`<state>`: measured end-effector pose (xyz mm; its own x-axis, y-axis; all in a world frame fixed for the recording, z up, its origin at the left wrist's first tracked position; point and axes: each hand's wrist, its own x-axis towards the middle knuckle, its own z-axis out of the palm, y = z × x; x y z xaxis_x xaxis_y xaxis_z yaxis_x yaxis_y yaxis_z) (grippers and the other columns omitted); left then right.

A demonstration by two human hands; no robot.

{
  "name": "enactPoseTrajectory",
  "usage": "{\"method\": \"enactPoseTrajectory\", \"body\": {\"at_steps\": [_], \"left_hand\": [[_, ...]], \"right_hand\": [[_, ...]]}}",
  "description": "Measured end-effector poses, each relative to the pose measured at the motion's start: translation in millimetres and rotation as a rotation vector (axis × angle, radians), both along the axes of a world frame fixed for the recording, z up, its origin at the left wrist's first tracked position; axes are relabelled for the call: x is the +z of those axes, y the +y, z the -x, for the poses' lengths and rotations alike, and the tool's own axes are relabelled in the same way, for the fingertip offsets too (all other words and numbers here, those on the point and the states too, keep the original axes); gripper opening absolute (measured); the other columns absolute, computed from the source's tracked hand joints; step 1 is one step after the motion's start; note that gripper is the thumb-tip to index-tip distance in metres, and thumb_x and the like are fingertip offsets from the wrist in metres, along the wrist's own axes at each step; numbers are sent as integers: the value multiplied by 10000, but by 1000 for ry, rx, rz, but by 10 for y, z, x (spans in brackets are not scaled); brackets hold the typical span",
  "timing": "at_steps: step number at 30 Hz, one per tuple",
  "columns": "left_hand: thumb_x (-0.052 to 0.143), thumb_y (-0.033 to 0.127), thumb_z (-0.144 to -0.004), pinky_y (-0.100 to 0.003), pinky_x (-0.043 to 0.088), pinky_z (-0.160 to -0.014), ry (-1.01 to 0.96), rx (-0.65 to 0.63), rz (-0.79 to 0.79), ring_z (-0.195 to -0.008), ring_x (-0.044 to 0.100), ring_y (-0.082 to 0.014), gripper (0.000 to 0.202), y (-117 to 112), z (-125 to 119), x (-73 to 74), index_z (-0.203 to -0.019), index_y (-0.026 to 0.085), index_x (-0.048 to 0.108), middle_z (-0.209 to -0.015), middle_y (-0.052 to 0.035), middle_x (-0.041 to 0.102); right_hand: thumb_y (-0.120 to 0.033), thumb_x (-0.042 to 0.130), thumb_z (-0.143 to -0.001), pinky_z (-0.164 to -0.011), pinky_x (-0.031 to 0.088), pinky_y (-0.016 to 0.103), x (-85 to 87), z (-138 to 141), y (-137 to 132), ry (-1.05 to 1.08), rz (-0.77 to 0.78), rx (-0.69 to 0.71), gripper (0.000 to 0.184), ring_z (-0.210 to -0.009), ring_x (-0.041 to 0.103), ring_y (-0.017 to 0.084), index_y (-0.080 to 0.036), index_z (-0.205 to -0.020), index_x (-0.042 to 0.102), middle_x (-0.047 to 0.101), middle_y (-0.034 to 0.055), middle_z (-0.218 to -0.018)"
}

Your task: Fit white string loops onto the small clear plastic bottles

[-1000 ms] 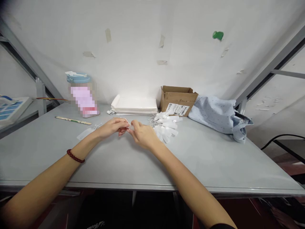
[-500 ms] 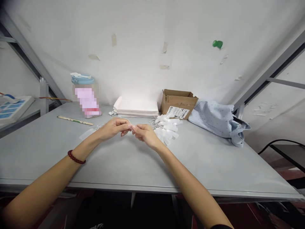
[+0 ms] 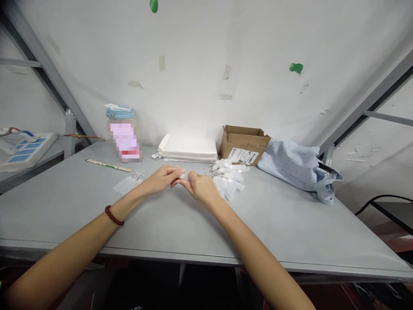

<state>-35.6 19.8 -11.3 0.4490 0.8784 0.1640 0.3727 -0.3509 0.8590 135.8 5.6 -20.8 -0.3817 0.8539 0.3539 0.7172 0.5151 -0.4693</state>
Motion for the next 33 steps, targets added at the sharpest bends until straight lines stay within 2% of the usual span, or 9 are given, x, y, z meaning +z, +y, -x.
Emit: {"method": "enactPoseTrajectory", "body": {"at_steps": [5,12,16,20,23,25,29,31,33], "left_hand": [[390,451,-888,-239,273,-494,69,25,-51,-500,339,-99,436,-32,-44,-27,-547,180,368,-522,31,379],[400,440,-886,-236,279,-506,147,-33,-64,-526,361,-102,408,-73,-24,60,-584,169,440,-572,20,433],[424,427,-879,-223,302,-523,125,-96,-19,-551,387,-101,361,-78,19,112,-679,155,550,-613,17,482],[478,411,-859,-223,329,-560,106,-123,-11,-606,410,-110,297,-35,48,88,-775,154,602,-668,12,512],[481,451,-853,-230,347,-577,96,-81,-33,-623,436,-117,325,24,90,68,-792,159,609,-687,7,530],[459,485,-854,-238,369,-593,123,2,-56,-632,471,-128,369,82,152,67,-770,159,610,-672,2,541],[451,458,-839,-276,404,-645,297,252,-220,-686,542,-177,355,260,377,47,-705,164,599,-695,-33,611],[449,376,-824,-299,409,-661,427,394,-302,-703,564,-204,284,366,525,13,-708,167,602,-723,-55,646],[436,303,-802,-316,422,-678,524,488,-337,-727,592,-229,241,461,674,-29,-726,167,619,-752,-75,668]], "right_hand": [[-610,473,-826,-484,179,251,8,-55,59,99,168,101,503,-456,213,88,-227,-580,260,271,-63,-482],[-645,461,-808,-439,145,218,93,-143,66,395,852,382,512,-449,168,51,-215,-590,290,196,-91,-513],[-637,436,-832,-436,109,216,103,-175,59,487,994,491,508,-451,131,48,-210,-593,299,167,-99,-506],[-603,505,-813,-444,133,216,74,-149,77,450,918,435,494,-458,152,49,-210,-607,288,170,-99,-520],[-591,484,-826,-463,192,221,126,-190,108,382,758,344,462,-473,224,58,-206,-627,325,234,-81,-550],[-579,418,-860,-502,258,232,202,-315,153,292,555,203,443,-512,326,78,-199,-640,361,336,-52,-576],[-500,356,-908,-560,272,259,309,-760,311,55,51,-280,387,-585,398,126,-201,-665,386,427,-18,-609],[-460,374,-910,-577,288,269,297,-960,389,-90,-37,-373,345,-637,446,154,-193,-701,439,503,19,-676],[-422,418,-900,-627,336,278,257,-1070,434,-163,-76,-360,292,-753,511,190,-173,-794,526,574,68,-811]]}}
